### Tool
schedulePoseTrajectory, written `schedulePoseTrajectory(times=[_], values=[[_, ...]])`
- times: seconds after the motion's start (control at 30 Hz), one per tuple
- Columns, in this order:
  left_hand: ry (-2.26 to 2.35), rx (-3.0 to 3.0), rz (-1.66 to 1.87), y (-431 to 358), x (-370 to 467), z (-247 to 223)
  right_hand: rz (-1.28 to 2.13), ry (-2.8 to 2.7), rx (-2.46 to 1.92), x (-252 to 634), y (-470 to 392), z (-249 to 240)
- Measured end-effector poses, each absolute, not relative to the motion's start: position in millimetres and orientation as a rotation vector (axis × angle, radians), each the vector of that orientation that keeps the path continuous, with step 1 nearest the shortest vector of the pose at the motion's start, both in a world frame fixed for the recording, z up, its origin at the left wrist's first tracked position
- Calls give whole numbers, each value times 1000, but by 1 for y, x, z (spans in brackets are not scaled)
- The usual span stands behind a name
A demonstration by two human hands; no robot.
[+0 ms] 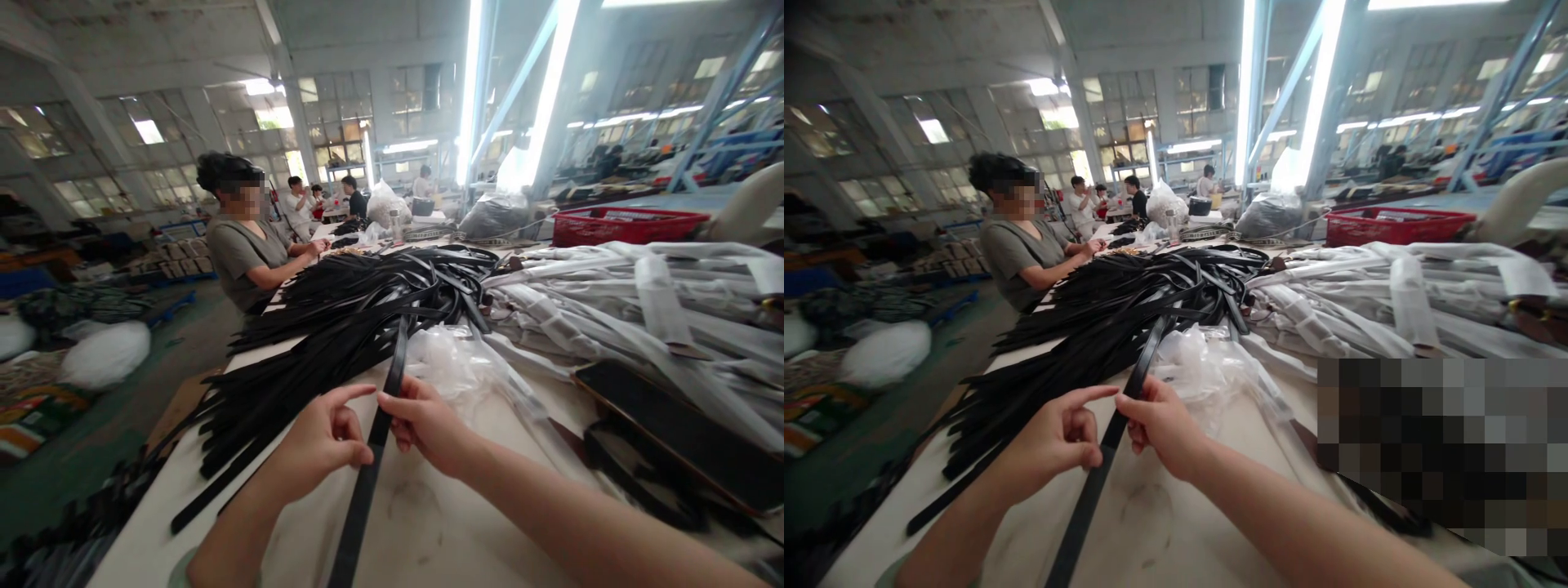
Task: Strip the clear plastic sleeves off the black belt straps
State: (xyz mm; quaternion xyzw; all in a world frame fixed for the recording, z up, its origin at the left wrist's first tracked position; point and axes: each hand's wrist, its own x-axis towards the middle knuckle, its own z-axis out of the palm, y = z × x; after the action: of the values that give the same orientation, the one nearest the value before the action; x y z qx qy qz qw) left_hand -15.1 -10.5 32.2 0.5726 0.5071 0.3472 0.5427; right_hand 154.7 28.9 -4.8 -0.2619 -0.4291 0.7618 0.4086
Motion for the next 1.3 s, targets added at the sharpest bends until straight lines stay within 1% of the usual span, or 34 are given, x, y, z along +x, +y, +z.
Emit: schedulePoseTrajectory(times=[0.1, 0.2, 0.37, 0.47, 0.57, 0.7, 0.8, 0.9, 1.03, 1.1, 1.3], values=[[1205, 1339, 892, -7, -15, 31, 1966, -1292, -607, 155, 24, -3], [1195, 1340, 921, -5, -17, 31, 2020, -1406, -652, 153, 20, -4], [1133, 1366, 845, -5, -23, 29, 1798, -1251, -793, 152, 27, -4], [1140, 1345, 877, -5, -22, 27, 1781, -1195, -776, 154, 31, -4], [1161, 1322, 956, -5, -20, 28, 1812, -1338, -709, 154, 28, -5], [1171, 1335, 1003, -5, -19, 30, 1702, -1653, -724, 152, 20, -9], [1155, 1348, 1013, -5, -21, 29, 1652, -1723, -737, 152, 17, -10], [1123, 1321, 1006, -6, -23, 27, 1673, -1629, -717, 152, 20, -8], [1105, 1264, 879, -7, -23, 24, 1694, -1240, -750, 154, 30, -5], [1141, 1253, 898, -7, -22, 25, 1705, -1172, -740, 156, 35, -3], [1212, 1245, 1045, -9, -16, 31, 1754, -1498, -727, 156, 30, -6]])
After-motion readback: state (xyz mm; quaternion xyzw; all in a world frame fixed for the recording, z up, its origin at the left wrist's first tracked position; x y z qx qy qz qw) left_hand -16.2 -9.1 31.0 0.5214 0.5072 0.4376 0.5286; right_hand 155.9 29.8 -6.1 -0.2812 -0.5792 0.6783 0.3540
